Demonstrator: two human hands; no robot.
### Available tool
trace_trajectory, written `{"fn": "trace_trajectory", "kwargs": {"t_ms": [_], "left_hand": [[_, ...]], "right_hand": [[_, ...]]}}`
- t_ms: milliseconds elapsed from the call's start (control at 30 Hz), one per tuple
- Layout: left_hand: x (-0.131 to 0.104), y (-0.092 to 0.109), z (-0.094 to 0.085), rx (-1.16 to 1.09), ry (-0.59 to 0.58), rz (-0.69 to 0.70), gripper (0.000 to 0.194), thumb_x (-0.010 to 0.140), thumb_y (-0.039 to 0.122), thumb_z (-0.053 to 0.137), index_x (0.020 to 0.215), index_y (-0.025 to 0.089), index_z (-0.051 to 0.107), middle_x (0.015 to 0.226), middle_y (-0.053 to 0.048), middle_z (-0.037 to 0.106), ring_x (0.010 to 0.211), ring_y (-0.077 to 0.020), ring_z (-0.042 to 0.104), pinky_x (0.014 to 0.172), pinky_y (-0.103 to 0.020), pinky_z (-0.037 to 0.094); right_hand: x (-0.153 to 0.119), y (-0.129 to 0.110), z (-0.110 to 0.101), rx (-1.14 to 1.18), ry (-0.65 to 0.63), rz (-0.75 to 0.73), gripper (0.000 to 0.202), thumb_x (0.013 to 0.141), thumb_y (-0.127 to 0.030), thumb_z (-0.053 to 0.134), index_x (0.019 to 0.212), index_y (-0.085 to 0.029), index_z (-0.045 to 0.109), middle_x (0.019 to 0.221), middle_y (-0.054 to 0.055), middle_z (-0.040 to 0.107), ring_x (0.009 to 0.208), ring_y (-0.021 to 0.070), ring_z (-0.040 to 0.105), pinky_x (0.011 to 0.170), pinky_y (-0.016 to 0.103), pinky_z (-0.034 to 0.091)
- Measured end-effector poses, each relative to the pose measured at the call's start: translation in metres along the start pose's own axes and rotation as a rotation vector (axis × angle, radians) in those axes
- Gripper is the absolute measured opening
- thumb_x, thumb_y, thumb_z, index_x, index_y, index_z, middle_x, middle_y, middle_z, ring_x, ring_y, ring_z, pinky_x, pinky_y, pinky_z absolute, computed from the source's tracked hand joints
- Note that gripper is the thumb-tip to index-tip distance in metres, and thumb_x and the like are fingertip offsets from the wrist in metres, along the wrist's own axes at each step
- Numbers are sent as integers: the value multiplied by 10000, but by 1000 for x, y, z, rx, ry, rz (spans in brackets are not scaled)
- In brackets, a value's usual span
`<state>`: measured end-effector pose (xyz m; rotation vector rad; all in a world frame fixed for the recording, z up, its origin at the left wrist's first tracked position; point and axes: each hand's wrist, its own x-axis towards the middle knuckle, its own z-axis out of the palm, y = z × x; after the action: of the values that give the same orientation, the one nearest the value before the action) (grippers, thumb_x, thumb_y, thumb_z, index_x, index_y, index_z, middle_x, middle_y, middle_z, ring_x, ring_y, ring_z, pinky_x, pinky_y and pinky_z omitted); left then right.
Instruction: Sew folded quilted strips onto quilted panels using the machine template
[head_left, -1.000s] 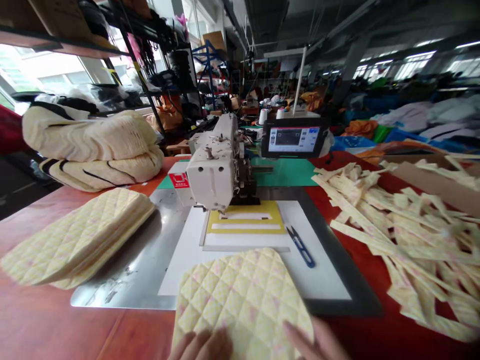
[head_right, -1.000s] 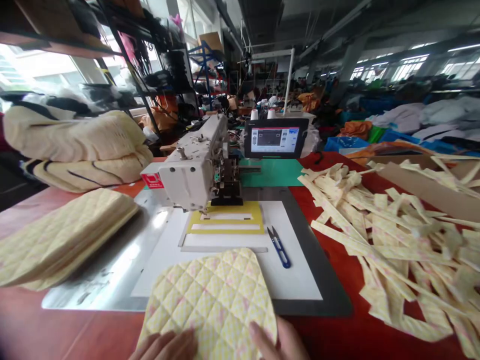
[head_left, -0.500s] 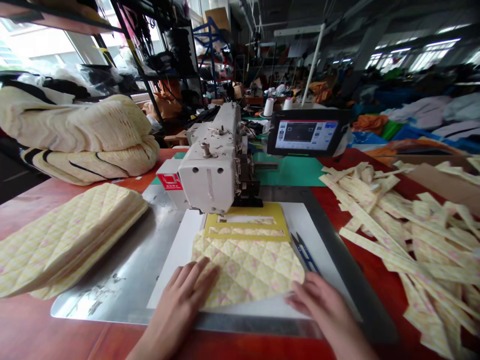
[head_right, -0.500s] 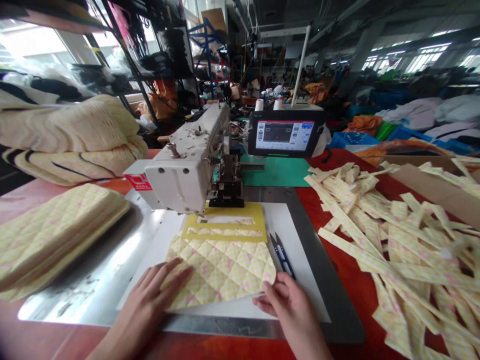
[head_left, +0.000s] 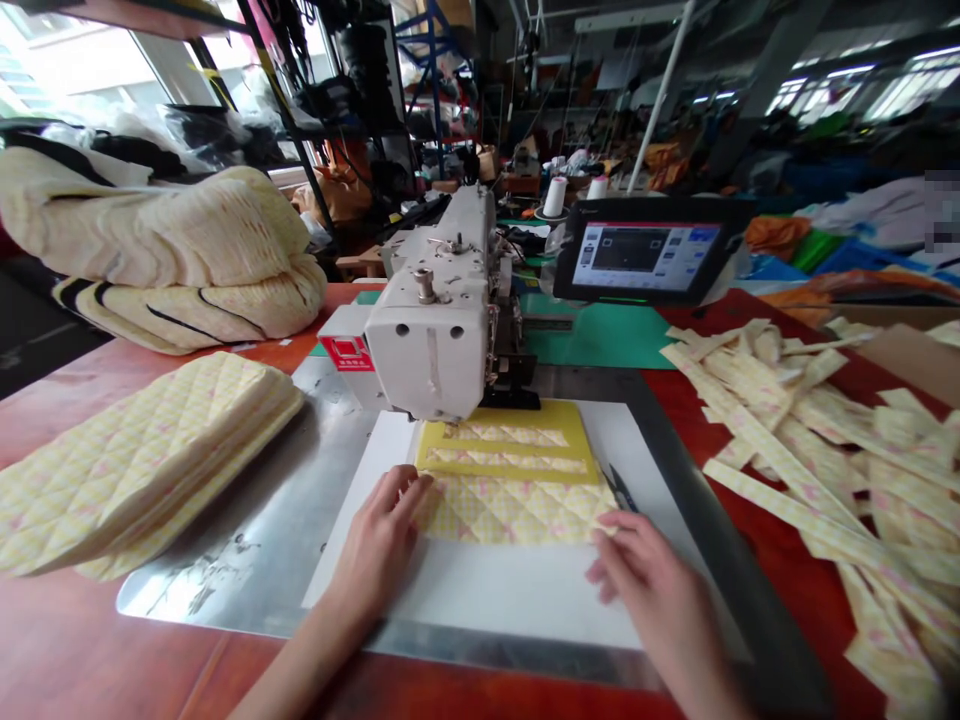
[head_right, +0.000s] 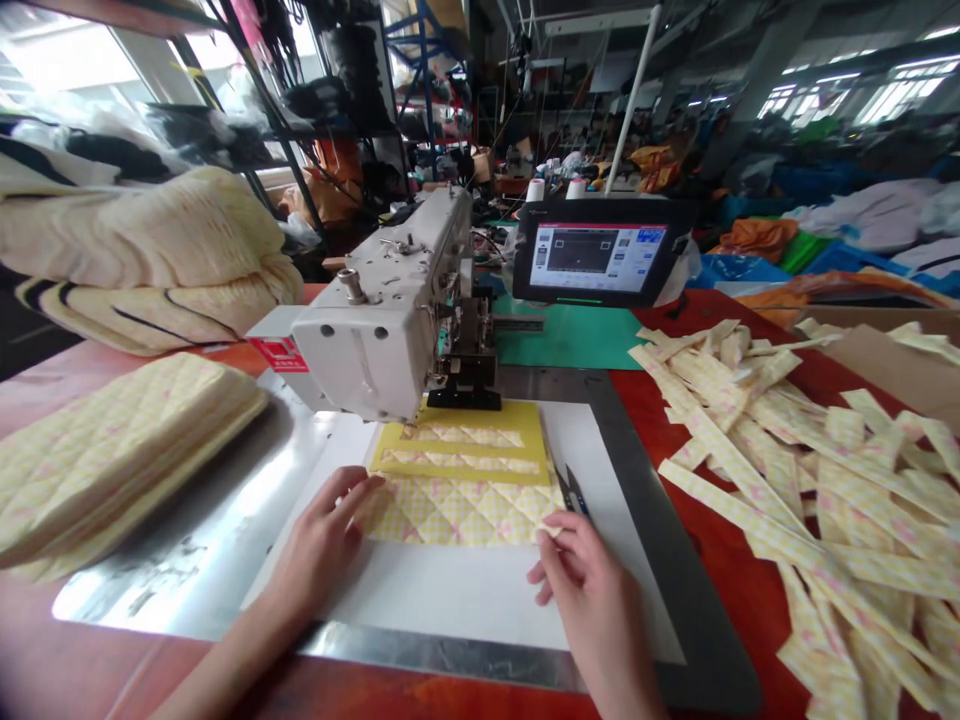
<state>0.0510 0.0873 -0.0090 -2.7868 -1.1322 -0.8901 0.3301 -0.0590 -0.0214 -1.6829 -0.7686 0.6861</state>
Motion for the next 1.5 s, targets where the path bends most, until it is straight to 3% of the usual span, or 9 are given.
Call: {"fn": "trace_trajectory", "kwargs": {"t_ms": [133, 233, 333, 467, 567, 833, 967, 1167, 1500], "left_hand": [[-11, 12, -8, -88, 16, -39, 321, 946, 63, 474, 1203, 218, 586, 1268, -125, 574, 992, -194, 674, 810, -295, 608], [-14, 13, -14, -49, -31, 27, 209, 1002, 96, 475, 1110, 207, 615, 1148, -107, 638, 964, -212, 668, 782, -321, 601], [-6, 4, -9, 40, -60, 95, 210, 1019, 103, 468, 1098, 188, 643, 1060, -95, 688, 905, -229, 671, 764, -364, 608], [-2, -8, 4, 9, -68, 93, 294, 1031, 99, 422, 1227, 152, 634, 1178, -120, 700, 1024, -233, 693, 874, -367, 631], [-8, -10, 7, -34, -88, 70, 339, 1026, 87, 426, 1308, 146, 604, 1281, -125, 682, 1154, -237, 669, 984, -379, 610], [-13, -4, 5, -122, -69, 19, 369, 1011, 114, 498, 1370, 165, 567, 1383, -133, 640, 1322, -253, 590, 1096, -414, 564], [-10, 0, 4, -120, -38, 2, 347, 1003, 132, 537, 1346, 161, 576, 1375, -138, 640, 1315, -253, 587, 1100, -421, 549], [-5, 4, -4, -37, -100, 54, 312, 996, 170, 550, 1300, 197, 617, 1292, -113, 691, 1180, -269, 636, 975, -442, 563], [-4, 4, -2, -10, -105, 46, 291, 1003, 172, 546, 1285, 192, 614, 1301, -103, 679, 1167, -266, 606, 975, -427, 516]], "right_hand": [[4, 13, -15, -343, -11, -216, 424, 845, -592, 685, 1030, -215, 742, 684, 35, 733, 547, 183, 687, 492, 231, 544], [7, 8, -21, -525, -6, -438, 303, 887, -533, 662, 966, -258, 763, 719, 24, 749, 557, 178, 679, 552, 250, 557], [13, 0, -17, -604, -16, -632, 181, 955, -405, 617, 921, -275, 739, 878, 30, 786, 670, 191, 716, 669, 280, 578], [25, -4, -5, -654, -14, -759, 116, 992, -294, 593, 975, -263, 704, 931, 32, 777, 813, 202, 741, 765, 293, 559], [32, -4, -1, -686, -37, -787, 101, 1004, -257, 587, 993, -252, 687, 933, 30, 762, 843, 198, 728, 807, 301, 534], [35, -5, 1, -716, -44, -826, 115, 1013, -249, 582, 1021, -241, 697, 927, 27, 750, 869, 196, 711, 843, 311, 512], [37, -6, 3, -717, -26, -823, 147, 1015, -258, 573, 1027, -240, 719, 933, 33, 762, 866, 197, 719, 825, 313, 528], [37, -8, 4, -703, -19, -820, 163, 1007, -259, 579, 1017, -227, 739, 916, 44, 769, 849, 209, 722, 803, 325, 543], [39, -6, 4, -694, -41, -791, 175, 1014, -259, 564, 1024, -221, 735, 946, 54, 754, 882, 212, 719, 813, 327, 550]]}}
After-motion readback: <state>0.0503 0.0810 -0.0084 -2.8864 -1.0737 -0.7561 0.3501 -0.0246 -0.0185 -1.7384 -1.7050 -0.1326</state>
